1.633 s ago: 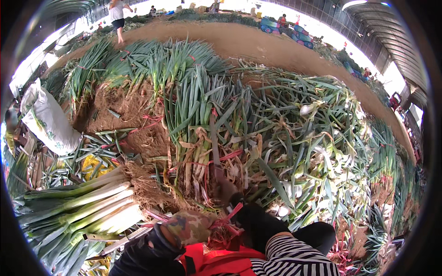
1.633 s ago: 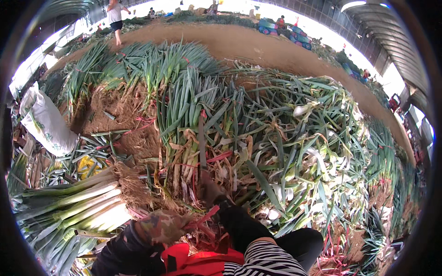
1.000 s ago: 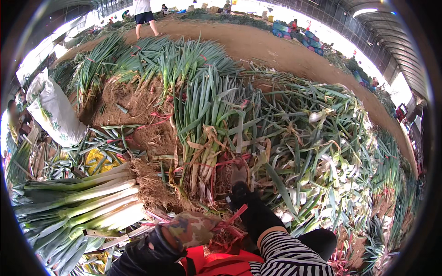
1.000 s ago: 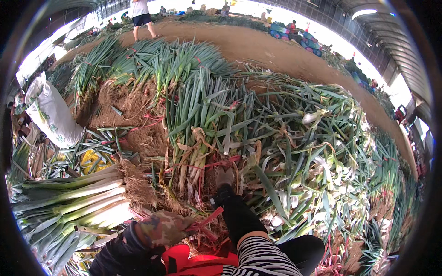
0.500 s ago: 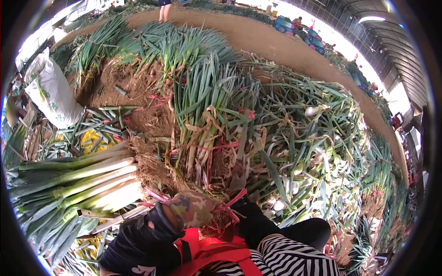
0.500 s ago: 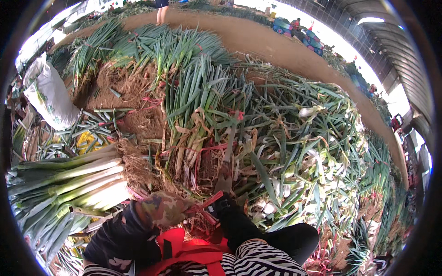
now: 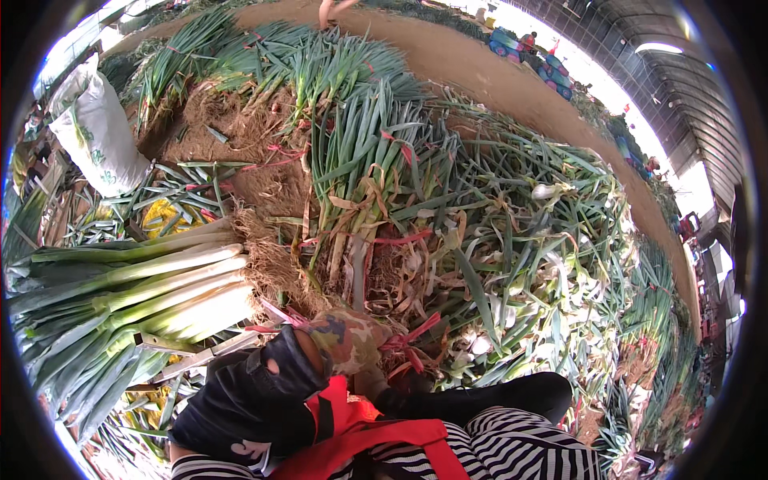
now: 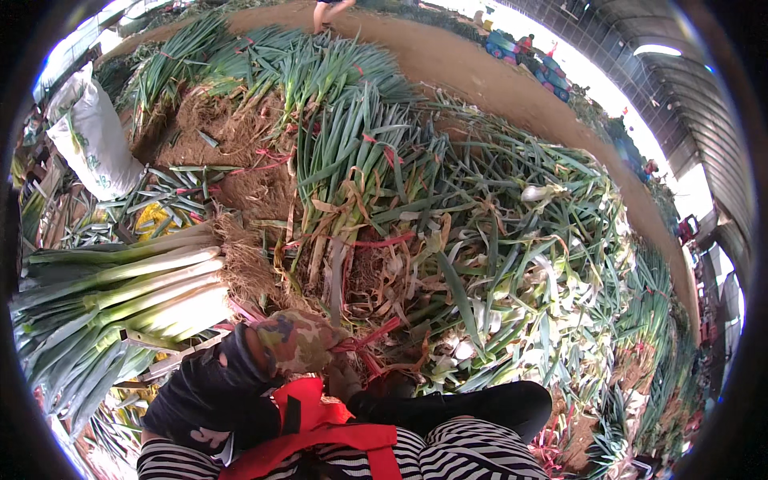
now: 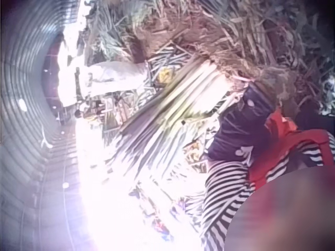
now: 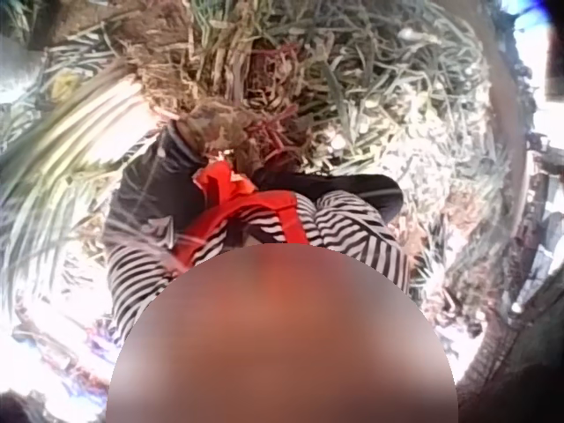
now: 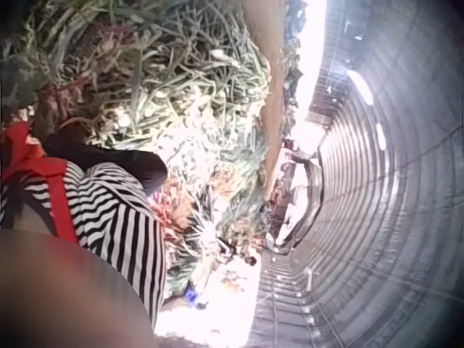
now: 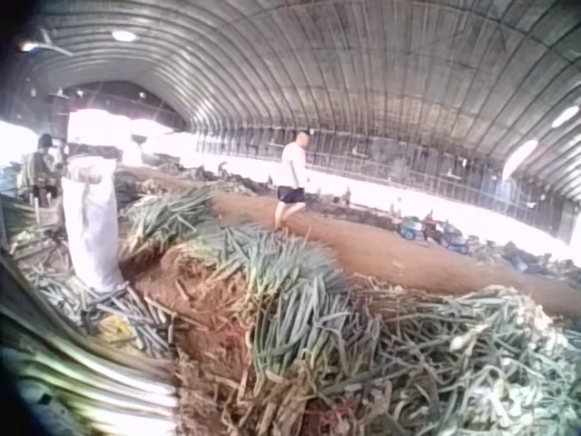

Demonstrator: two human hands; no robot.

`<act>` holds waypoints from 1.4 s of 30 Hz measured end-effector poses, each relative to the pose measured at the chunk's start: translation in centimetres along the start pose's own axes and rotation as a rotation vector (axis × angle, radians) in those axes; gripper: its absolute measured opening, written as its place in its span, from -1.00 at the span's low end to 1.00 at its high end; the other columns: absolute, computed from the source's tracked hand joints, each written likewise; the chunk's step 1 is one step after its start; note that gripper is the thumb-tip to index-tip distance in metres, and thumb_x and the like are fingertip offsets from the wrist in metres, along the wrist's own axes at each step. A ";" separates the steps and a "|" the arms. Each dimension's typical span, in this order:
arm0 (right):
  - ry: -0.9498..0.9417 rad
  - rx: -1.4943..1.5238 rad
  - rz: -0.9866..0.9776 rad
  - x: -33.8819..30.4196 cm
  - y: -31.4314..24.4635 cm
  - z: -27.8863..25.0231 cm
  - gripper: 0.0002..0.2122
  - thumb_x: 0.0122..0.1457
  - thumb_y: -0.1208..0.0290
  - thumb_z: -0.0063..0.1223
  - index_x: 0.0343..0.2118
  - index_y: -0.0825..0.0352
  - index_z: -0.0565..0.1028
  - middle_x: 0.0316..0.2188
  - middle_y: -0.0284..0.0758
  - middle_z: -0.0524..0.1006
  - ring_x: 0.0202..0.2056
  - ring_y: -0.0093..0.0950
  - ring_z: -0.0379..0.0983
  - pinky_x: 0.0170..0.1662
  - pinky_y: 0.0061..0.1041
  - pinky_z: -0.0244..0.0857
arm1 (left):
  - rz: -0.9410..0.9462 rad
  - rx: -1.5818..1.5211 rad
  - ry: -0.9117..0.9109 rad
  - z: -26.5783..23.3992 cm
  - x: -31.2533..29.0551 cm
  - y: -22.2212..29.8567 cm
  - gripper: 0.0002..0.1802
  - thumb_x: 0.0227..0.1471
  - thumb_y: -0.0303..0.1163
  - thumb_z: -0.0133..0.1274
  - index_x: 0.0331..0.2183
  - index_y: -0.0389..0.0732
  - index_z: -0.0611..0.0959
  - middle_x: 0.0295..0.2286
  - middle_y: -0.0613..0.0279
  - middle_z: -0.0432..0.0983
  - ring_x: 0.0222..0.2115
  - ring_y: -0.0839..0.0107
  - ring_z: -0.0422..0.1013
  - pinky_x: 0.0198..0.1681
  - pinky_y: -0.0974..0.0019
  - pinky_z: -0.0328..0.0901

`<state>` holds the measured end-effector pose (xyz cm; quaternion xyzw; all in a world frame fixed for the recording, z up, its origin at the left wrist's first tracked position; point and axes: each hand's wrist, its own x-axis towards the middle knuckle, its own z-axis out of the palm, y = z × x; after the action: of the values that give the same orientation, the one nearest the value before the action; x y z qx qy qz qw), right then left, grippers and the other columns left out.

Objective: The person cleans scallions by peeling away the outer layers by hand and then bundles them together using a pink plastic tie.

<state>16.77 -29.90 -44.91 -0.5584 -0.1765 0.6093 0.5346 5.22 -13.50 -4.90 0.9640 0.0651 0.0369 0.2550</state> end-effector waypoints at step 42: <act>0.701 -0.316 -0.143 3.1 -13.3 -10.0 -0.61 0.19 0.26 -0.06 0.06 0.25 0.31 -0.40 -0.31 0.52 -0.41 -0.37 0.47 -0.38 -0.30 0.37 | -0.371 -0.036 -0.266 -2.2 1.2 1.4 -0.66 0.06 -0.12 -0.10 -0.19 -0.09 0.53 -0.44 0.01 0.52 -0.35 0.06 0.47 -0.30 0.07 0.33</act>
<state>32.10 -26.20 -38.79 -0.7944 -0.1137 0.3080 0.5110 6.34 -13.42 -2.25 0.9273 0.2063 -0.1371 0.2808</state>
